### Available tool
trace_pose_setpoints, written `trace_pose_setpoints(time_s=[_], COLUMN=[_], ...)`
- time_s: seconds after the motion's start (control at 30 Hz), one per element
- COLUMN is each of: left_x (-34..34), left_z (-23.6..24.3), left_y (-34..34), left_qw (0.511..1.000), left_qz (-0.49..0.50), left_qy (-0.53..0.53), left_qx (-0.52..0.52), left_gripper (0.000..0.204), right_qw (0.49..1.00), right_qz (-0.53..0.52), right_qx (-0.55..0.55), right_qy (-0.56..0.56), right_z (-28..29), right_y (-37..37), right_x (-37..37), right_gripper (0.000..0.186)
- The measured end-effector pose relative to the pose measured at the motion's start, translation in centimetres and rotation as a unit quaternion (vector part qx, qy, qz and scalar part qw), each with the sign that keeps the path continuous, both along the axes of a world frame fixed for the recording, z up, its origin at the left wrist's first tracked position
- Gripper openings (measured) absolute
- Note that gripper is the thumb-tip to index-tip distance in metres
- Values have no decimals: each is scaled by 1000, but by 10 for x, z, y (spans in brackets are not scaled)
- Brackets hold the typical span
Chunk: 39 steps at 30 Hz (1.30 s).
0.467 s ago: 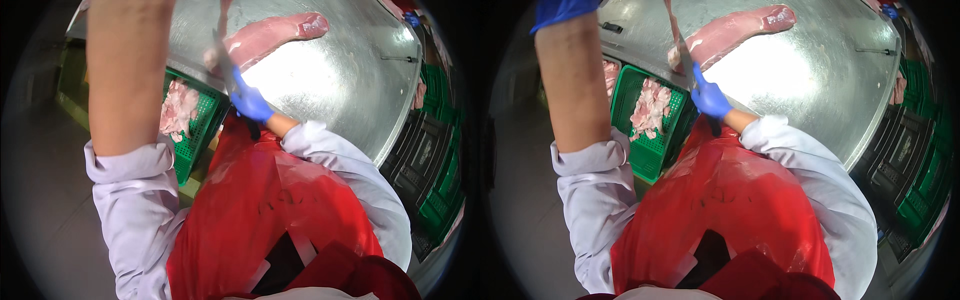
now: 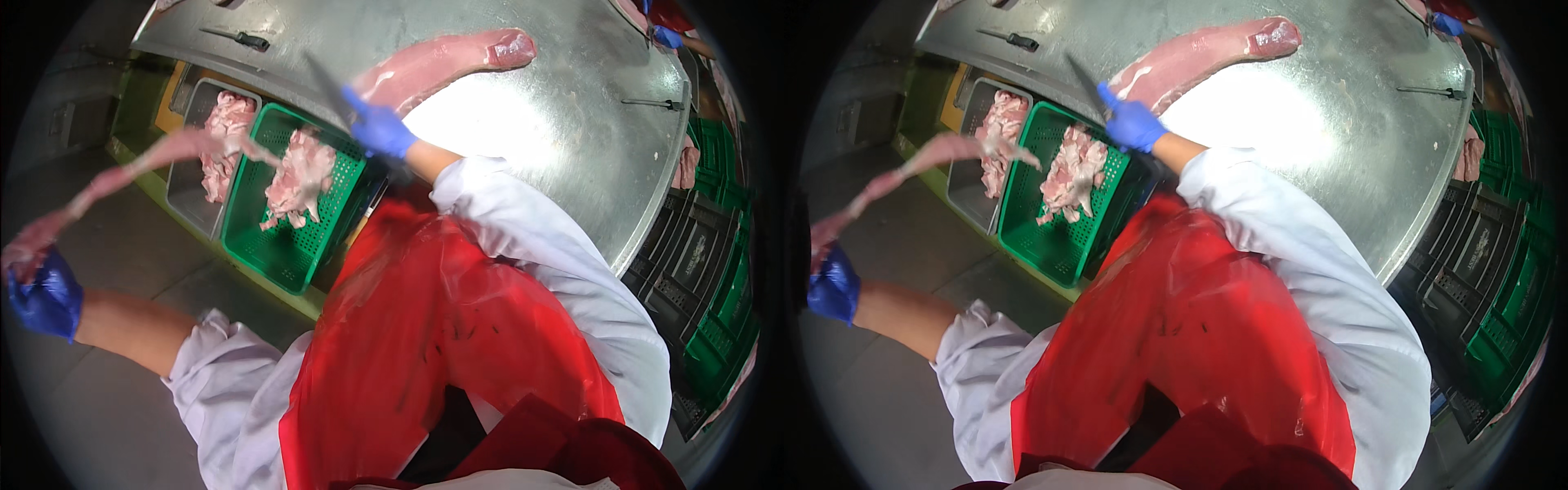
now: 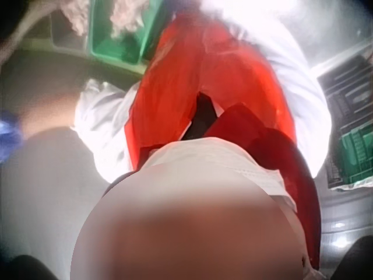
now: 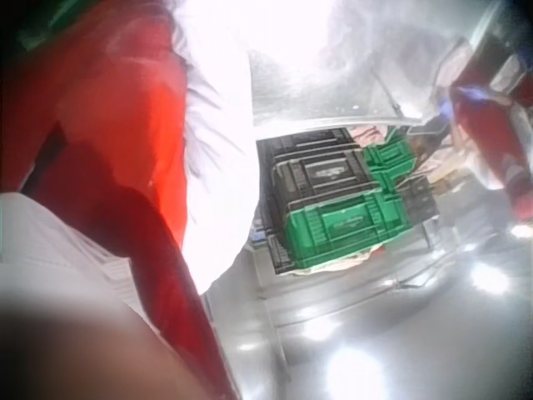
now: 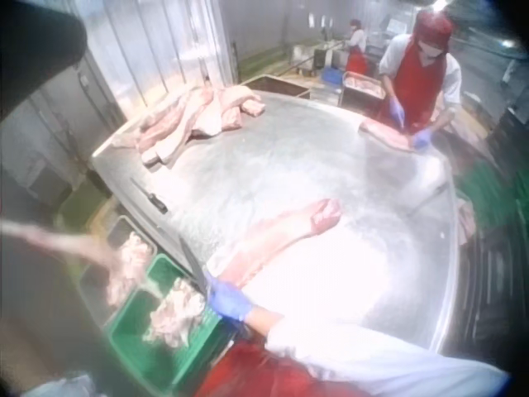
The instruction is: The person trims fat and connective tissue from large cuts of raw meat using a knife on a stainless steel table. Trimmed pieces are placed into a green basket while the cleaned meat is set aside on the table.
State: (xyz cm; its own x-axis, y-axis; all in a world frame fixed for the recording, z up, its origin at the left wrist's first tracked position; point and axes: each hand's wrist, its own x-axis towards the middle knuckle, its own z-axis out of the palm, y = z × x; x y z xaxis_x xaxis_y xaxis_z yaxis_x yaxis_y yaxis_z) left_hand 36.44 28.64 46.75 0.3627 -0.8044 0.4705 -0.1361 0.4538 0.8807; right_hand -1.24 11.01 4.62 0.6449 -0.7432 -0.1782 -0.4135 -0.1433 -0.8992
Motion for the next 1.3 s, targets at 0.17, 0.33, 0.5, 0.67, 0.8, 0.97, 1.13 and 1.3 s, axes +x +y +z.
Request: trace_pose_setpoints(time_s=[0.17,0.33,0.5,0.67,0.8,0.97,1.13,1.3], left_x=[-31,-246,-284,-254,-145,-218,-547,-740], left_z=[-151,-384,-449,-453,-499,-521,-364,-275], left_y=[-29,-159,-237,-336,-378,-336,-409,-439], left_qw=[752,754,683,762,862,720,660,792], left_qz=[187,-63,-71,-59,-290,-423,-574,-517], left_qy=[-396,-601,-660,-546,15,379,347,72], left_qx=[493,257,304,343,415,398,339,316], left_gripper=[38,85,72,64,59,63,40,58], right_qw=[969,962,950,950,971,932,889,865], right_qz=[-186,-167,-49,-65,-124,-352,-455,-490], right_qx=[-132,-119,-103,-16,-1,42,42,114], right_qy=[95,179,292,304,204,71,37,4], right_z=[-15,-48,-4,22,45,60,54,82], right_y=[-115,-137,-5,44,99,198,216,205], right_x=[-79,-88,-126,-161,-234,-328,-409,-479], right_gripper=[72,81,91,85,71,74,79,80])
